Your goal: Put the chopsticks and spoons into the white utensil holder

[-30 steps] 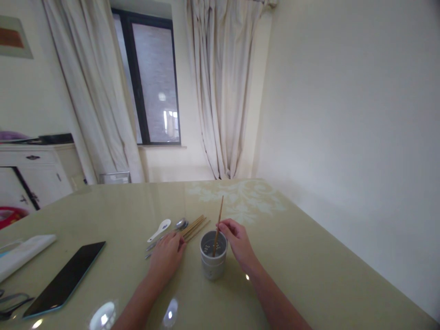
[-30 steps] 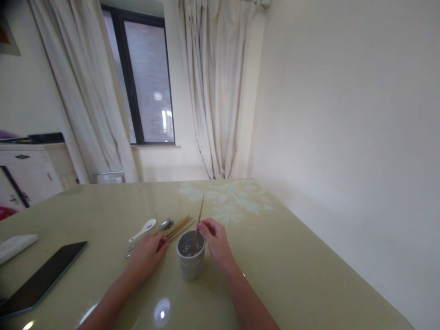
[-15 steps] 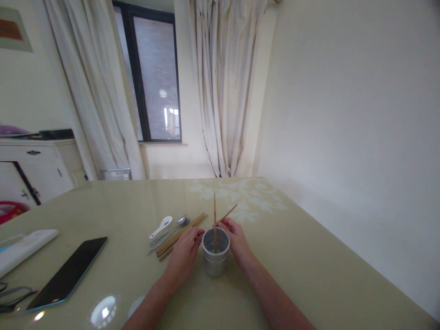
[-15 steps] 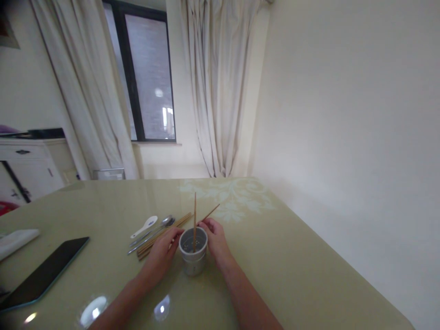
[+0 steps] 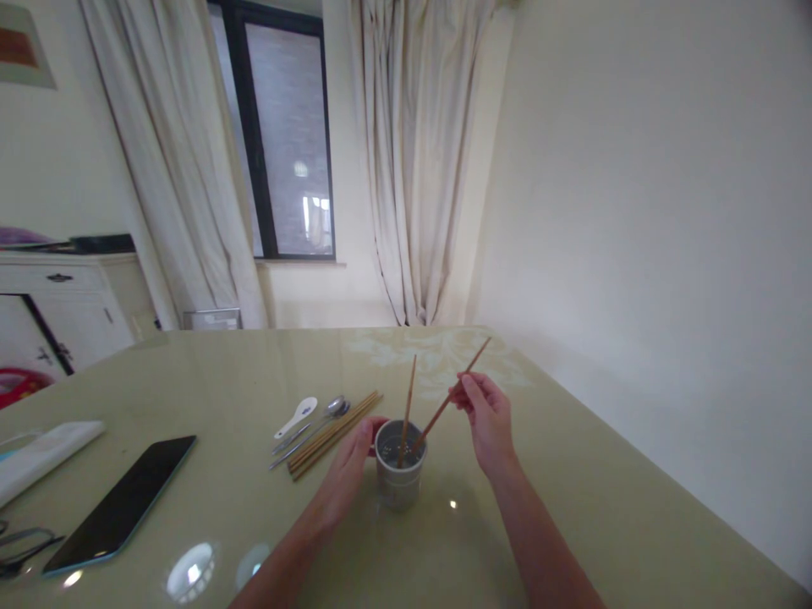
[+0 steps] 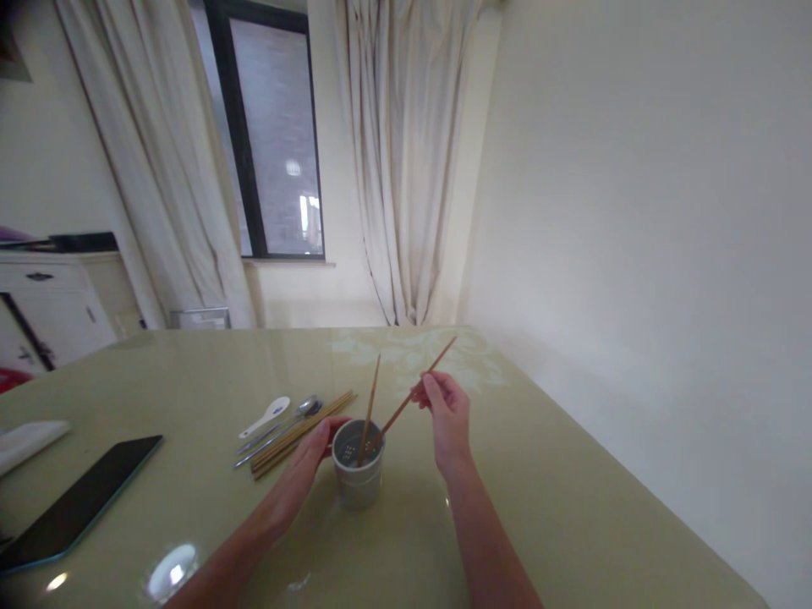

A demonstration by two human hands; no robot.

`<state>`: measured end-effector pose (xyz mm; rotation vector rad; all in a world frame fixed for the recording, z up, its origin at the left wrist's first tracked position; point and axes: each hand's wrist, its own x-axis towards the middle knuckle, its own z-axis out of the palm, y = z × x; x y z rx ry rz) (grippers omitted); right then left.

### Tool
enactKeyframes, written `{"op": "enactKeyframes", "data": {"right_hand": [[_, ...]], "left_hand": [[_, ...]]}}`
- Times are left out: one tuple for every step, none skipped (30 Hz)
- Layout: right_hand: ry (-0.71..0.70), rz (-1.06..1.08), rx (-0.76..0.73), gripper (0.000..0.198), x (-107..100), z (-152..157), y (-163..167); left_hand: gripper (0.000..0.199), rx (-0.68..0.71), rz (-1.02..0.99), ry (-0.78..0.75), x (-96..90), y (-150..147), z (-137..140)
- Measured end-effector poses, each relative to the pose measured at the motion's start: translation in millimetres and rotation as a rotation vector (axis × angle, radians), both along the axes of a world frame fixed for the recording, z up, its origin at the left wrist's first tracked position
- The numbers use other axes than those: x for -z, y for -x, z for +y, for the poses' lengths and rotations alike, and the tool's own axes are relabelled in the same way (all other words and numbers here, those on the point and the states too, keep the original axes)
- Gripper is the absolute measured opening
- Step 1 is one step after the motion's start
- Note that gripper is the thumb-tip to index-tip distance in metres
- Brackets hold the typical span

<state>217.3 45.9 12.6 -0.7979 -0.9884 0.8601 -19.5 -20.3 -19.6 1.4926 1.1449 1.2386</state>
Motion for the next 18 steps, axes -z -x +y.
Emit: {"op": "enactKeyframes", "data": {"right_hand": [[0.009,-0.056,-0.053,0.04,0.4,-3.4,6.3],[0.016,-0.109,-0.092,0.039,1.3,-6.4,12.4],[0.021,-0.156,-0.122,0.038,2.6,-8.8,18.1],[0.024,-0.198,-0.146,0.037,4.0,-10.8,22.9],[0.024,-0.236,-0.165,0.036,5.5,-12.3,26.8],[0.018,-0.272,-0.178,0.035,6.8,-13.5,29.7],[0.008,-0.306,-0.186,0.034,7.9,-14.6,31.9],[-0.004,-0.339,-0.193,0.034,8.8,-15.5,33.4],[-0.015,-0.368,-0.196,0.034,9.7,-16.2,34.4],[-0.022,-0.393,-0.197,0.035,10.5,-16.7,35.1],[-0.024,-0.413,-0.199,0.037,11.5,-17.1,35.7],[-0.022,-0.427,-0.201,0.037,12.8,-17.0,36.2],[-0.016,-0.433,-0.202,0.038,14.5,-16.6,36.8],[-0.008,-0.431,-0.198,0.038,16.8,-15.6,37.6],[0.005,-0.421,-0.194,0.039,19.8,-14.2,38.5],[0.024,-0.402,-0.189,0.04,23.5,-12.2,39.6],[0.049,-0.377,-0.184,0.041,27.7,-9.8,41.0],[0.076,-0.353,-0.181,0.041,32.4,-7.1,42.4]], "left_hand": [[0.067,-0.003,0.004,-0.005,0.5,0.7,0.2],[0.066,-0.011,0.011,-0.008,1.2,1.5,0.4],[0.065,-0.025,0.019,-0.012,2.0,2.0,0.6],[0.065,-0.039,0.027,-0.013,2.6,2.2,0.5],[0.064,-0.049,0.032,-0.012,2.9,1.9,0.3],[0.064,-0.047,0.036,-0.009,3.1,1.3,0.0],[0.064,-0.034,0.036,-0.004,3.1,0.7,0.0],[0.065,-0.011,0.033,0.002,3.1,0.5,0.4],[0.067,0.01,0.027,0.008,3.6,1.1,1.6],[0.069,0.015,0.022,0.008,4.5,3.1,3.8],[0.071,-0.008,0.03,0.0,6.2,6.6,7.0],[0.07,-0.059,0.068,-0.02,8.5,11.9,10.9],[0.068,-0.135,0.136,-0.049,11.5,18.7,15.3],[0.061,-0.222,0.26,-0.088,14.8,26.7,19.8],[0.05,-0.303,0.427,-0.127,18.1,35.1,23.8],[0.04,-0.36,0.599,-0.161,21.2,43.3,27.2],[0.032,-0.398,0.762,-0.176,23.9,50.6,29.6],[0.026,-0.418,0.903,-0.17,25.8,56.5,31.3]]}}
